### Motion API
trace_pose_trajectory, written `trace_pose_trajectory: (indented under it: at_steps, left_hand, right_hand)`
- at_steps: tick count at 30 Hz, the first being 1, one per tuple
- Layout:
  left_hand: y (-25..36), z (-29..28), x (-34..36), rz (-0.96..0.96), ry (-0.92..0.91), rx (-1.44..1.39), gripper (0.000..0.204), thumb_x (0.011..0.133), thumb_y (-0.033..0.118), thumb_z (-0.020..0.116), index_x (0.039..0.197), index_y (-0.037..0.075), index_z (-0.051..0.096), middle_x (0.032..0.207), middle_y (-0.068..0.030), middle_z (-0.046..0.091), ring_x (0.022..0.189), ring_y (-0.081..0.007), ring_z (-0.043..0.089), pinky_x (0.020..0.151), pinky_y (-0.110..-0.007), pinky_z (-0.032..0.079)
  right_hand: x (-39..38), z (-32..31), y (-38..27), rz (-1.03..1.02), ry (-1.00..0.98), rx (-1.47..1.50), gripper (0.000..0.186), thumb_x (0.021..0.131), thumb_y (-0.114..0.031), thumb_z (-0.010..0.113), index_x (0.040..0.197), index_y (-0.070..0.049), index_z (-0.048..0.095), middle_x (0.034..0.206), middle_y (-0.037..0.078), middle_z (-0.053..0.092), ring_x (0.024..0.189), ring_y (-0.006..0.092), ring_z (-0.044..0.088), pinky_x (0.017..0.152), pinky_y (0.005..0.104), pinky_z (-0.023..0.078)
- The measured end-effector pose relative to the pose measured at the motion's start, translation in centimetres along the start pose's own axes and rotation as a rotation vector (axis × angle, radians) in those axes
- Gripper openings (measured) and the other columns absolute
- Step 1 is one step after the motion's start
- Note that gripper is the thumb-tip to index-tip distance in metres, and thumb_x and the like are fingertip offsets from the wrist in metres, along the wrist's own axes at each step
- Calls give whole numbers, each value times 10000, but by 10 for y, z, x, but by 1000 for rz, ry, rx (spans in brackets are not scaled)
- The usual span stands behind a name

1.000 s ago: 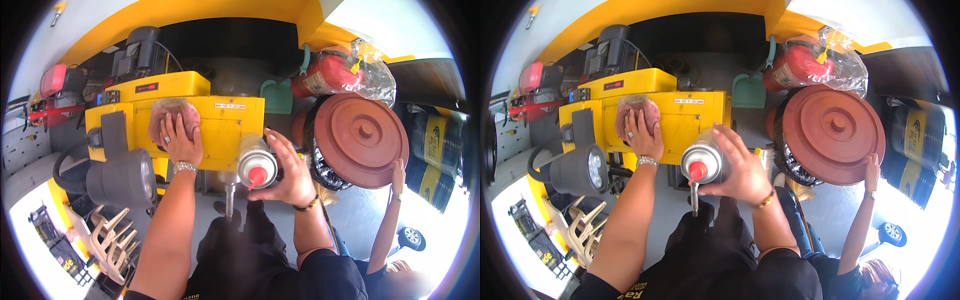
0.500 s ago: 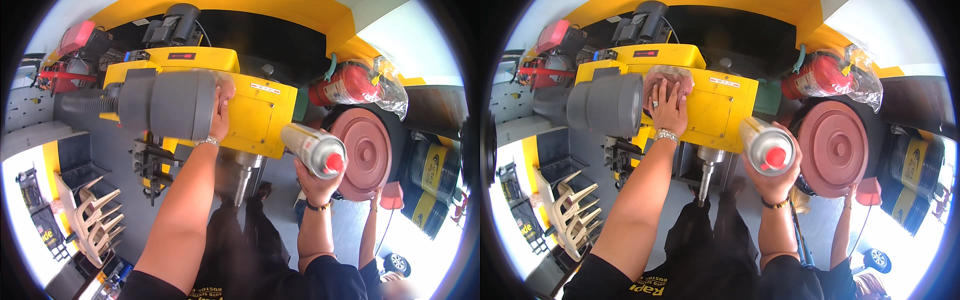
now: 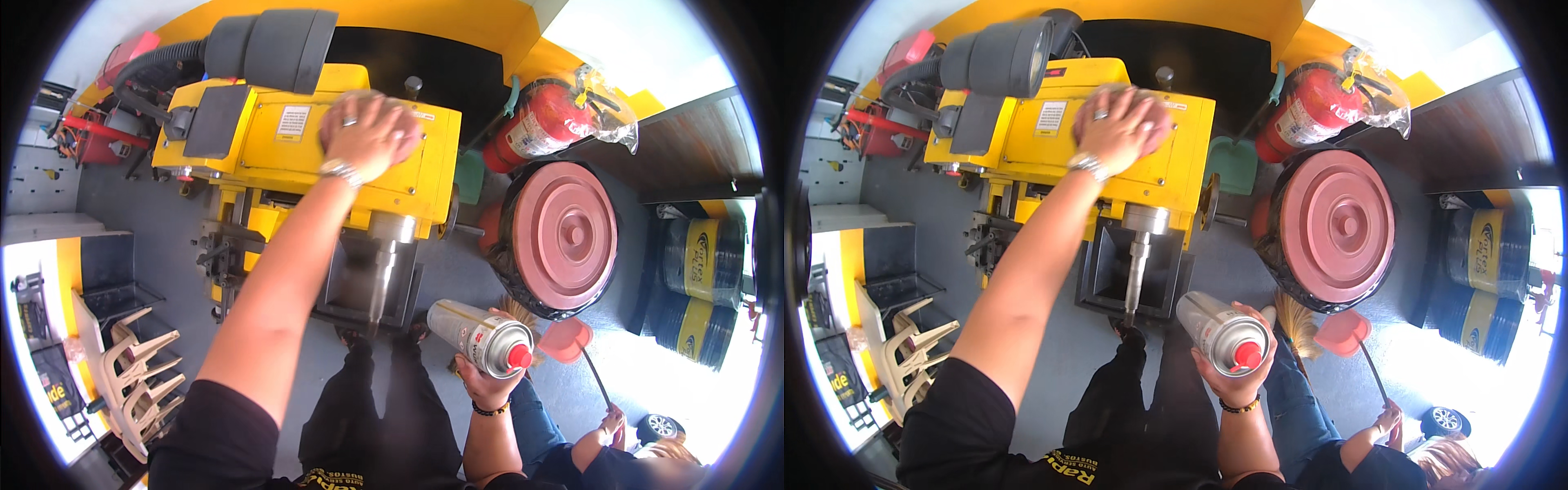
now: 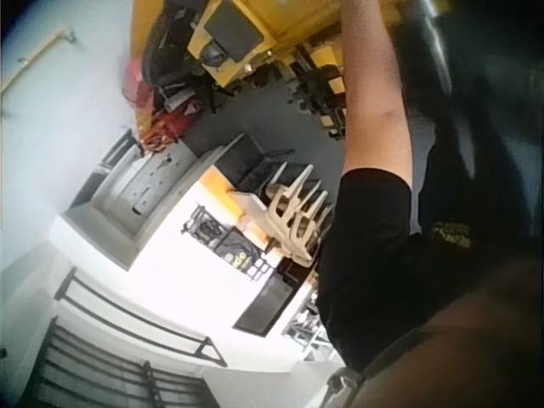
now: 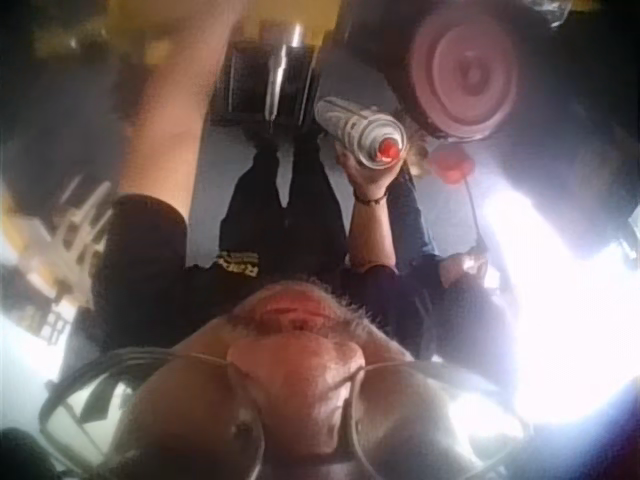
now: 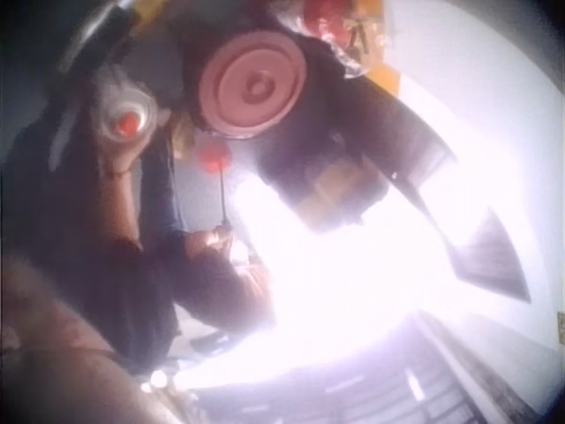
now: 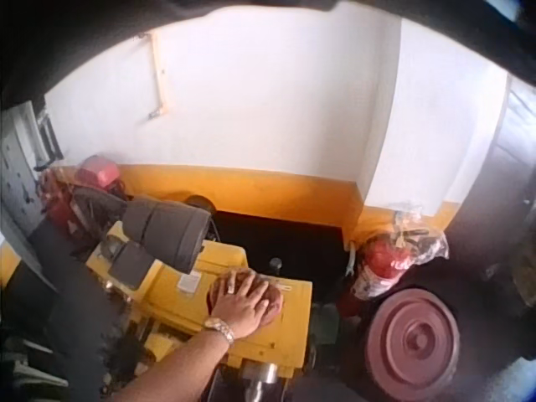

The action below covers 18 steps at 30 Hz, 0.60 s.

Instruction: The person sweeps debris from the floor into a dustpan using a brush and disposes of it in a trash bin. They then wipe down a yellow tire machine with a cloth and a spray can.

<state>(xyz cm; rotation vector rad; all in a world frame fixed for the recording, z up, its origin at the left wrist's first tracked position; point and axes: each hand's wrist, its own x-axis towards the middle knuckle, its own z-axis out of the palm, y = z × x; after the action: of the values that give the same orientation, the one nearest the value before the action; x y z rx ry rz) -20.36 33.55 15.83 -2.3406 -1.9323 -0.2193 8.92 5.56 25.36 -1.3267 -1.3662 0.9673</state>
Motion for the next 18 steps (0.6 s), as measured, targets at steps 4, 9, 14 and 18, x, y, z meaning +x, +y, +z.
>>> trace_pose_trajectory:
  at_steps: [4, 9, 14, 18]
  left_hand:
    - [85, -21, 11, 139, -41, -178, 476, 983, 447, 420, 1403, 248, 525, 1571, -69, 341, 1419, -438, 294, 1143, -628, 200]
    - [75, -14, -67, 447, 104, -369, 374, 966, 380, 510, 1290, 237, 631, 1466, -66, 488, 1400, -366, 358, 1148, -549, 260]
    - [37, -21, -15, 112, -4, -87, 485, 978, 438, 444, 1412, 234, 515, 1541, -79, 392, 1428, -383, 316, 1183, -525, 204]
    - [62, -2, 19, -78, 77, -77, 517, 970, 462, 429, 1429, 231, 492, 1557, -75, 368, 1422, -388, 320, 1178, -533, 202]
  right_hand:
    - [-31, 4, 13, 71, 53, -61, 922, 583, -160, 913, 1324, -21, 382, 1264, 207, 550, 1151, 299, 573, 990, 442, 458]
    - [-47, 2, 1, 111, 73, 47, 924, 575, -184, 923, 1316, -16, 396, 1238, 205, 570, 1145, 301, 578, 976, 438, 471]
    - [-58, -14, -2, 75, 63, 2, 916, 578, -189, 922, 1310, -17, 399, 1241, 209, 566, 1137, 302, 582, 961, 435, 481]
    - [-66, -12, 11, 80, 128, -1, 907, 585, -200, 920, 1305, -10, 402, 1239, 205, 570, 1114, 287, 589, 954, 423, 483]
